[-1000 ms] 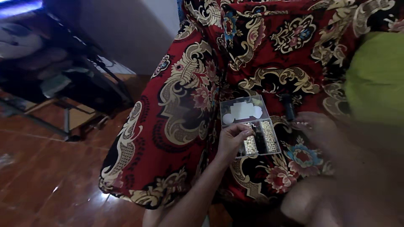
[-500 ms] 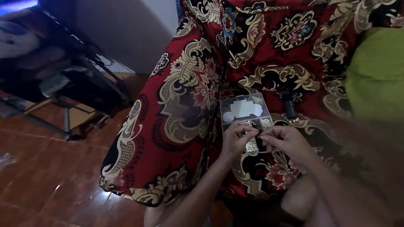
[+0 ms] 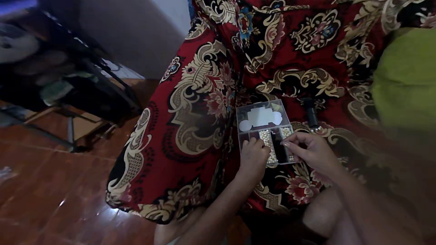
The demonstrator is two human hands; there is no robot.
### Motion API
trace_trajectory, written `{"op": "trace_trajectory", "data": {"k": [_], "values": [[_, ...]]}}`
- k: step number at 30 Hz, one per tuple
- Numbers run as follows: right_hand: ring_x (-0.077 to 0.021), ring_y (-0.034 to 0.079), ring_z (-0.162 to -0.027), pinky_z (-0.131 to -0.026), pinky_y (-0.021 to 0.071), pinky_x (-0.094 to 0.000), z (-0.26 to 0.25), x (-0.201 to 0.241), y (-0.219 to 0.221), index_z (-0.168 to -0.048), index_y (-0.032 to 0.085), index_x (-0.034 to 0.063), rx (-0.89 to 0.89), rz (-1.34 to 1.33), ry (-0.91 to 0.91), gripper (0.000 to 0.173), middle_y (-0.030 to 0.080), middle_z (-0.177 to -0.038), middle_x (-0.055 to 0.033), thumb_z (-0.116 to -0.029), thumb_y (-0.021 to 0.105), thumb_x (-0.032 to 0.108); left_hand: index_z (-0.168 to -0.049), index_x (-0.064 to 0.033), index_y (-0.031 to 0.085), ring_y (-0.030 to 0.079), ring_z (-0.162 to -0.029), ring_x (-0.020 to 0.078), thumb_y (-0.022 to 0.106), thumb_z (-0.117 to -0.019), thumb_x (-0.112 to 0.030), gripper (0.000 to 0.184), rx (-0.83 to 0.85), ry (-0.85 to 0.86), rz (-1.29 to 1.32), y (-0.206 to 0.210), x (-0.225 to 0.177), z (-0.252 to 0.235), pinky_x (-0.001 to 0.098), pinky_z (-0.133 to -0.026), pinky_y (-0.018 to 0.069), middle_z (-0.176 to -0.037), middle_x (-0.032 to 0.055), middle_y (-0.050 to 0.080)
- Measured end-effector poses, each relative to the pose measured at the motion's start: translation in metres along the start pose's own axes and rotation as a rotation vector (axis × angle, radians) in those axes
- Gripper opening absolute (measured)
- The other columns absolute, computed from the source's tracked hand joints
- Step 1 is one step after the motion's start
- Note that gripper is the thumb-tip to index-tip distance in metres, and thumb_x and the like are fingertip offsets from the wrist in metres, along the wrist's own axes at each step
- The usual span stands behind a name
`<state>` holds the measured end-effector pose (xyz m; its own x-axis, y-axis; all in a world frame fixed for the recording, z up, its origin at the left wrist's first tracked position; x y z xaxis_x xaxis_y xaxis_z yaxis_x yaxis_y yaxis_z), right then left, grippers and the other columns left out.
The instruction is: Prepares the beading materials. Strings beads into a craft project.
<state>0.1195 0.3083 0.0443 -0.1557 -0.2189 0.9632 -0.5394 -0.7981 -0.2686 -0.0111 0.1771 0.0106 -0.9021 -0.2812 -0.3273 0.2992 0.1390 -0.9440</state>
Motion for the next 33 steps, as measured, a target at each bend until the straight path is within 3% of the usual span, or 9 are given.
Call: {"op": "trace_trajectory", "data": {"k": [10,12,13,15,18,21,25,33], "values": [[0.0001,0.061,-0.054,-0.052,0.0529,-0.0159,0.001,0.003,0.004,-0.099,0.073,0.0064,-0.003,0.026,0.025,0.012,0.068,-0.07,0.0059,-0.0958,0.067,0.016,-0.109,-0.0053,0.076,0.065,-0.108,0.0365,0.064,-0.0979,-0.017,0.02,0.018,-0.065,0.13,-0.004,0.003,-0.004,0.0532,-0.091,0.0489,-0.109,0.0159,0.072],[-0.0001,0.061,-0.054,-0.052,0.0532,-0.0158,0.002,0.005,0.005,-0.1,0.073,0.0059,-0.005,0.016,0.035,0.011,0.067,-0.07,0.0054,-0.0956,0.067,0.014,-0.112,-0.0008,0.073,0.067,-0.107,0.0317,0.062,-0.0997,-0.016,0.022,0.018,-0.117,0.362,-0.013,0.008,-0.005,0.0497,-0.098,0.0486,-0.108,0.0156,0.073],[-0.0003,0.061,-0.054,-0.052,0.0533,-0.0159,0.003,0.005,0.006,-0.1,0.073,0.0057,-0.008,0.01,0.035,0.01,0.068,-0.07,0.005,-0.0956,0.067,0.013,-0.111,0.0,0.072,0.069,-0.102,0.0239,0.064,-0.0989,-0.016,0.022,0.002,-0.153,0.51,-0.016,0.012,-0.006,0.042,-0.096,0.052,-0.106,0.0127,0.074],[-0.0008,0.062,-0.055,-0.053,0.054,-0.0162,0.003,0.004,0.008,-0.099,0.073,0.0058,-0.016,-0.008,0.016,0.01,0.068,-0.071,0.0051,-0.0949,0.067,0.013,-0.108,0.0007,0.068,0.07,-0.089,0.0085,0.068,-0.0957,-0.011,0.017,-0.036,-0.226,0.906,-0.016,0.019,-0.009,0.0263,-0.085,0.0569,-0.1,0.0058,0.073],[-0.0015,0.063,-0.056,-0.054,0.0545,-0.0169,0.004,0.005,0.011,-0.098,0.073,0.0061,-0.011,-0.024,0.016,0.01,0.069,-0.072,0.005,-0.0954,0.066,0.014,-0.11,-0.0001,0.067,0.068,-0.087,0.0072,0.06,-0.0987,-0.003,0.014,0.001,-0.341,1.427,-0.016,0.019,-0.009,0.0256,-0.082,0.0565,-0.098,0.0016,0.072],[-0.0002,0.062,-0.055,-0.052,0.0536,-0.016,0.005,0.007,0.014,-0.096,0.072,0.006,-0.019,-0.037,0.005,0.01,0.069,-0.071,0.0054,-0.0947,0.066,0.014,-0.111,-0.004,0.065,0.068,-0.089,0.0083,0.05,-0.1052,-0.006,0.017,0.138,-0.405,1.677,-0.014,0.015,-0.008,0.0269,-0.083,0.0569,-0.099,-0.0002,0.071],[0.001,0.06,-0.054,-0.051,0.0522,-0.0151,0.008,0.009,0.017,-0.094,0.071,0.0064,-0.017,-0.038,0.005,0.009,0.068,-0.071,0.0063,-0.0942,0.066,0.014,-0.107,-0.0073,0.064,0.069,-0.088,0.009,0.043,-0.1074,-0.007,0.021,0.232,-0.367,1.785,-0.009,0.013,-0.007,0.0281,-0.084,0.0579,-0.099,-0.0009,0.071],[0.0011,0.061,-0.054,-0.051,0.0524,-0.0152,0.008,0.006,0.018,-0.092,0.07,0.0077,-0.011,-0.034,-0.031,0.008,0.069,-0.071,0.0065,-0.0939,0.065,0.014,-0.105,-0.0075,0.064,0.071,-0.087,0.01,0.044,-0.1067,-0.006,0.02,0.247,-0.334,1.79,-0.009,0.011,-0.006,0.0295,-0.084,0.0591,-0.097,-0.001,0.072]]}}
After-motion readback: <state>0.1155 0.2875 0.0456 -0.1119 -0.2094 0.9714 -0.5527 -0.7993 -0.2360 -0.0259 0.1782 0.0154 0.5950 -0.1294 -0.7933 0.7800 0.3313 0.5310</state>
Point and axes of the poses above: each hand's wrist, its own z-axis away from the middle knuckle, its own y-axis out of the palm, x = y × z, the point moved 2 cm from there along -z, towards the middle knuckle
